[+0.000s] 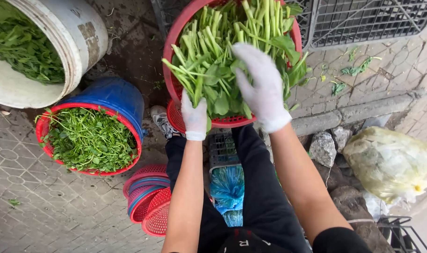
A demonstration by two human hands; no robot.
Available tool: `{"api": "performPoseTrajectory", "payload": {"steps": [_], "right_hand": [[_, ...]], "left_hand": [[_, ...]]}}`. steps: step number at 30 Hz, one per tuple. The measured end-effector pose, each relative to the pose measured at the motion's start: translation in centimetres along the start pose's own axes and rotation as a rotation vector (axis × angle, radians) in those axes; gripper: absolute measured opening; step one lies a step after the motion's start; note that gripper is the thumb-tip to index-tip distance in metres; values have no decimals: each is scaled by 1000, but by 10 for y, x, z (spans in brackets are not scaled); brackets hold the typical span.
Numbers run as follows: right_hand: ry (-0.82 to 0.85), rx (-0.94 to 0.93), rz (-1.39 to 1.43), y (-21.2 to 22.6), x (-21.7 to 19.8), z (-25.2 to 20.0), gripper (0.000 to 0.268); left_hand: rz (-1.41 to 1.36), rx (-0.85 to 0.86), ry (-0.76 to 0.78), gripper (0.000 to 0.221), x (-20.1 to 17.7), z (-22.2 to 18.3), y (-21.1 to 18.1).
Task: Sorting and transferring leafy green vegetables from a bucket into a plastic basket at a market or processing area.
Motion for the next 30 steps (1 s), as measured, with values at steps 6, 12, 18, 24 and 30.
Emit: {"api": "performPoseTrajectory", "payload": {"steps": [6,12,18,24,30], "right_hand": [[667,134,43,-24,127,69,56],[648,172,124,-16,91,53,14],[317,130,84,-31,33,28,7],[352,597,883,-55,16,14,10],[416,612,850,-62,-7,-2,29]], "left_hand": [[195,55,15,71,-6,3,15],[203,138,66,72,-5,-1,31],[235,253,4,74,-1,-18,29],[181,458,23,80,47,-55,-35],[400,618,188,96,104,-52,-50]]}}
Point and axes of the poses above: each hand's wrist, its own z-axis towards the middle knuckle, its own x-axis out of the palm, y = z × x, the point moved 7 cm from there along z, towards the middle knuckle, and after that the axes turned 11 degrees about -z, right-handed, at the moved point
